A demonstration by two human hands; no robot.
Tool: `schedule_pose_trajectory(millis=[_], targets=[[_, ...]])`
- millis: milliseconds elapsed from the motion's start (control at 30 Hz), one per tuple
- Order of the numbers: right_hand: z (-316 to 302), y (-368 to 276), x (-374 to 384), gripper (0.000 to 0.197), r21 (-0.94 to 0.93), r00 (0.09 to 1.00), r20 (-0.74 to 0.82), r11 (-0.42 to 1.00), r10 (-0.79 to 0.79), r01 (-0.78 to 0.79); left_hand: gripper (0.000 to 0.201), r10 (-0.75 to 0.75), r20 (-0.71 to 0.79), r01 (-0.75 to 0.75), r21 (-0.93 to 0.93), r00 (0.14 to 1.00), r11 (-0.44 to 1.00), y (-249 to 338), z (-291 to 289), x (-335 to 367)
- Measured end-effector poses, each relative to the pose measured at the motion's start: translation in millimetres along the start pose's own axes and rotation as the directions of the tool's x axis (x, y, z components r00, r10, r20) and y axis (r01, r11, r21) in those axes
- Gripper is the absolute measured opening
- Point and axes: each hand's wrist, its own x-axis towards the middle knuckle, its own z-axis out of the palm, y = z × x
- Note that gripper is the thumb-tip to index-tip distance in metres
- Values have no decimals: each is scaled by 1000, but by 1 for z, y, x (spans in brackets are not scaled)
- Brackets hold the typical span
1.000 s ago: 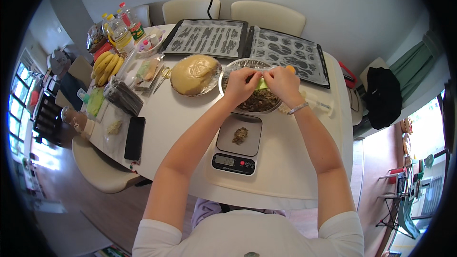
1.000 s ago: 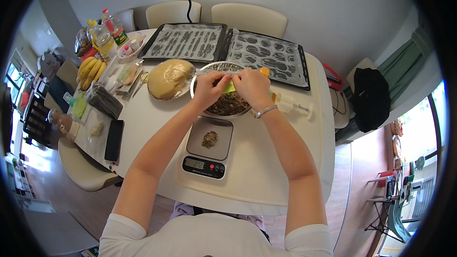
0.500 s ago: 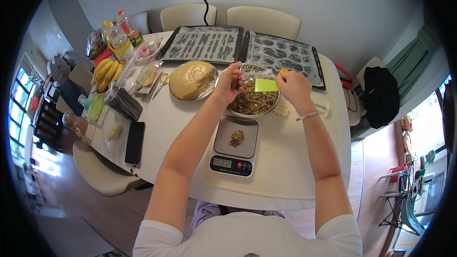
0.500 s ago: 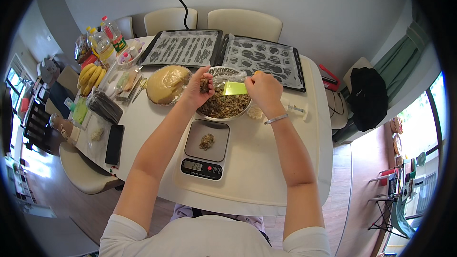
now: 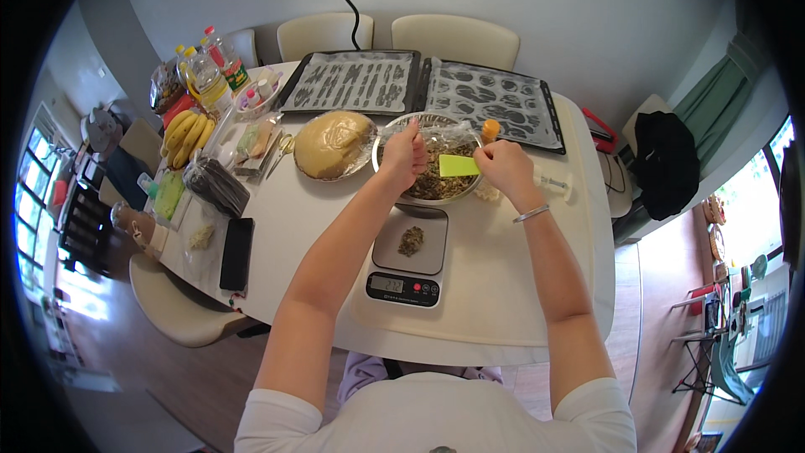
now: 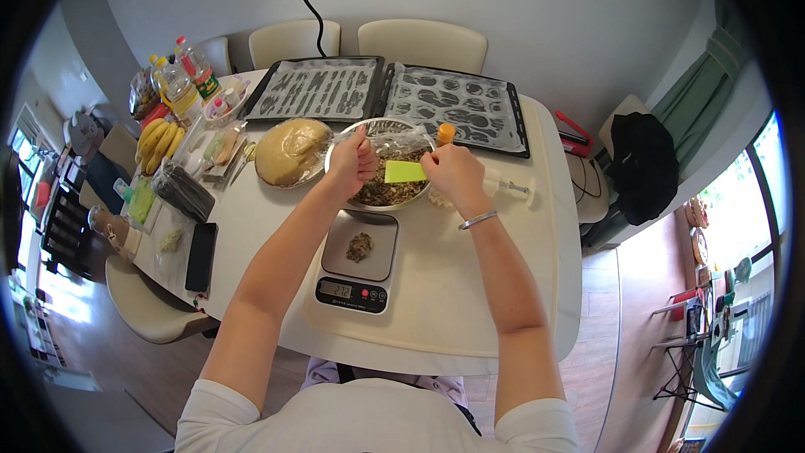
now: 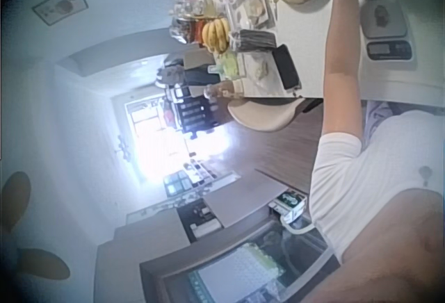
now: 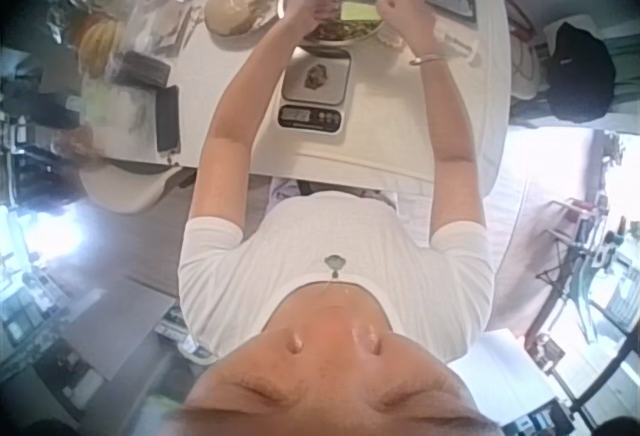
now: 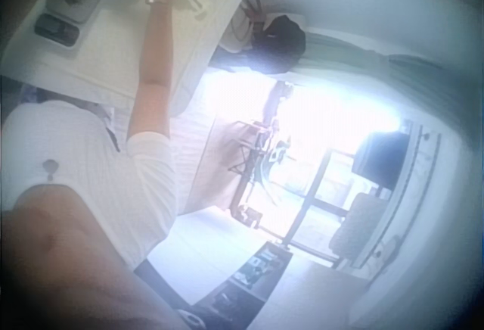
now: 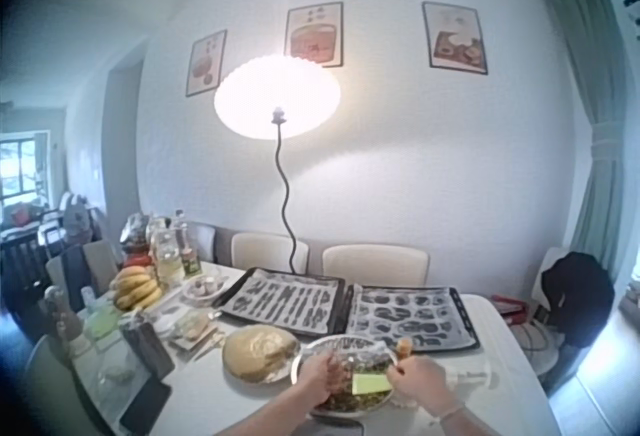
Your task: The person scoops a brown mixture from a bowl, weighs it on a digital scale, and rolls it into a ball by hand.
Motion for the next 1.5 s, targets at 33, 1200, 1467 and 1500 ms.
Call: schedule_pose_trajectory(millis=[33,1200,1467,1500], targets=[[1,0,0,32,2,1000,-1,1000,0,0,54,16,8,-15,-11,1000,1000,-1,-1,-2],[9,8,-8,35,249,994,-95,968,62,-37,10,530,495,-655,739,689,161,-57,-26,-108],[16,9,-13,35,279,993,-100,960,60,-30,20,325,544,-625,740,773,248,-48,-27,-117],[16,8,-12,35,274,994,-93,961,60,-33,22,278,558,-618,751,782,233,-45,-29,-119]])
